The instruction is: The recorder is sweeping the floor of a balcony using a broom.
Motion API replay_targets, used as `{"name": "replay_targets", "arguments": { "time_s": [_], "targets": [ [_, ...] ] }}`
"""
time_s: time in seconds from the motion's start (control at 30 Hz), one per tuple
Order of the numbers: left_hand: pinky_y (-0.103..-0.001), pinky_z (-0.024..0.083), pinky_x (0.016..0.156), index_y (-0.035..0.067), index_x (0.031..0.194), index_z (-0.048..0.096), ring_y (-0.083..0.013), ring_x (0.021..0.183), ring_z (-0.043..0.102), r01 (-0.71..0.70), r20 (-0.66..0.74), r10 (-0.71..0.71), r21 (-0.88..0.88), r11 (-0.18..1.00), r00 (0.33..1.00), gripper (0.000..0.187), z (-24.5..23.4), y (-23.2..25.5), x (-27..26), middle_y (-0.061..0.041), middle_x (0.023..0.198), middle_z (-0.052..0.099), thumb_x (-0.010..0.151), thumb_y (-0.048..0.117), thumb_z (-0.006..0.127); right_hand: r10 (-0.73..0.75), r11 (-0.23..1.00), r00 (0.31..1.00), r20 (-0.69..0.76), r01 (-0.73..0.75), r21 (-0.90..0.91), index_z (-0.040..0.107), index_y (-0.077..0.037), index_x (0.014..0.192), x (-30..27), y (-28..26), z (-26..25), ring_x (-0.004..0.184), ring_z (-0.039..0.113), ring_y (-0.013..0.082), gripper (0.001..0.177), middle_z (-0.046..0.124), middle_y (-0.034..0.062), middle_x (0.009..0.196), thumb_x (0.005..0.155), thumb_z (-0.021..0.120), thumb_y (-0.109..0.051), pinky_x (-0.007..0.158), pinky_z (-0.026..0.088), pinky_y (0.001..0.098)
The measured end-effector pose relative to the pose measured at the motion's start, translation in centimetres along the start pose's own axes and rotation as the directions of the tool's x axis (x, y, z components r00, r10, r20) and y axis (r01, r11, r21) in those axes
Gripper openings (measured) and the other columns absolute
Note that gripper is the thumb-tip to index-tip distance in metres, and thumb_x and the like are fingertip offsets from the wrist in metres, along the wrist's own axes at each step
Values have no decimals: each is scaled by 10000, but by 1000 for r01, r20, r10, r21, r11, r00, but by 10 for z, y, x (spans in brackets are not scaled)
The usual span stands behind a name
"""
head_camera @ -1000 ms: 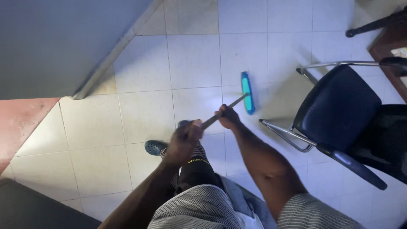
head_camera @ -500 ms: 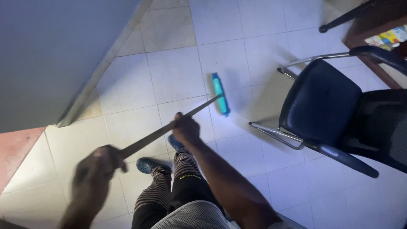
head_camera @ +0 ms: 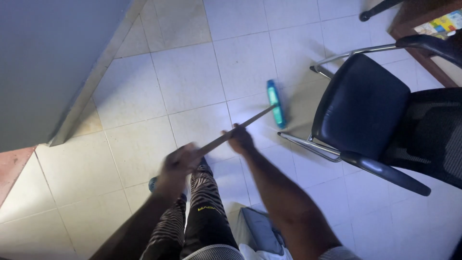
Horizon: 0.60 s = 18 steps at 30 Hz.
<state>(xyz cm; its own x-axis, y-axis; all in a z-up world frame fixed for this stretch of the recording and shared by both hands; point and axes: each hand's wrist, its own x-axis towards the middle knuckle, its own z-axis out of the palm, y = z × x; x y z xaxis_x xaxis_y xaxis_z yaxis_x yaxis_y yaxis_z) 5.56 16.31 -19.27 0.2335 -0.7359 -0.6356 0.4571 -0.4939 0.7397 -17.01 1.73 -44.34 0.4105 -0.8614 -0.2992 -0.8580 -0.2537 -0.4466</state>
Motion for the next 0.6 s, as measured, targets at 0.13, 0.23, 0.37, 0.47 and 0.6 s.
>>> {"name": "replay_targets", "arguments": {
  "time_s": [0.13, 0.23, 0.37, 0.47, 0.6],
  "targets": [
    [-354, 511, 619, -45, 898, 570, -168, 689, 531, -40, -134, 62, 163, 986, 989, 521, -111, 97, -109, -46, 795, 531, 1116, 421, 493, -59, 997, 945, 322, 41, 61, 656, -25, 1044, -42, -225, -26, 1060, 668, 449, 511, 689, 273, 1068, 985, 574, -526, 928, 547, 514],
    [-412, 472, 656, -63, 1057, 621, -275, 685, 577, 1, -454, 117, 252, 968, 883, 456, -155, 139, -179, -197, 886, 599, 1145, 364, 485, -130, 946, 940, 315, 23, 324, 567, 2, 1012, -67, -334, -9, 875, 695, 453, 551, 674, 277, 863, 924, 660, -533, 766, 572, 519],
    [-421, 519, 666, -59, 974, 570, -265, 729, 618, -50, -410, 380, 623, 780, 829, 448, -160, 169, -224, -183, 888, 607, 1128, 343, 447, -402, 876, 885, 233, 297, 381, 552, -78, 991, -84, -398, 11, 715, 711, 370, 354, 683, 152, 694, 880, 666, -394, 639, 549, 502],
    [-412, 512, 644, -25, 914, 539, -247, 727, 580, -225, -367, 443, 505, 834, 818, 430, -187, 151, -258, -149, 860, 567, 1129, 328, 420, -495, 820, 862, 114, 419, 389, 550, -106, 938, -106, -403, -18, 657, 686, 344, 294, 644, 108, 662, 901, 675, -369, 584, 524, 489],
    [-329, 443, 557, 39, 775, 566, -150, 601, 452, -294, -347, 291, 45, 955, 892, 480, -172, 93, -238, -56, 708, 496, 1105, 368, 449, -307, 948, 899, 313, 260, 183, 555, -111, 912, -94, -341, -31, 767, 663, 392, 429, 645, 143, 748, 890, 722, -506, 644, 518, 537]
  ]
}}
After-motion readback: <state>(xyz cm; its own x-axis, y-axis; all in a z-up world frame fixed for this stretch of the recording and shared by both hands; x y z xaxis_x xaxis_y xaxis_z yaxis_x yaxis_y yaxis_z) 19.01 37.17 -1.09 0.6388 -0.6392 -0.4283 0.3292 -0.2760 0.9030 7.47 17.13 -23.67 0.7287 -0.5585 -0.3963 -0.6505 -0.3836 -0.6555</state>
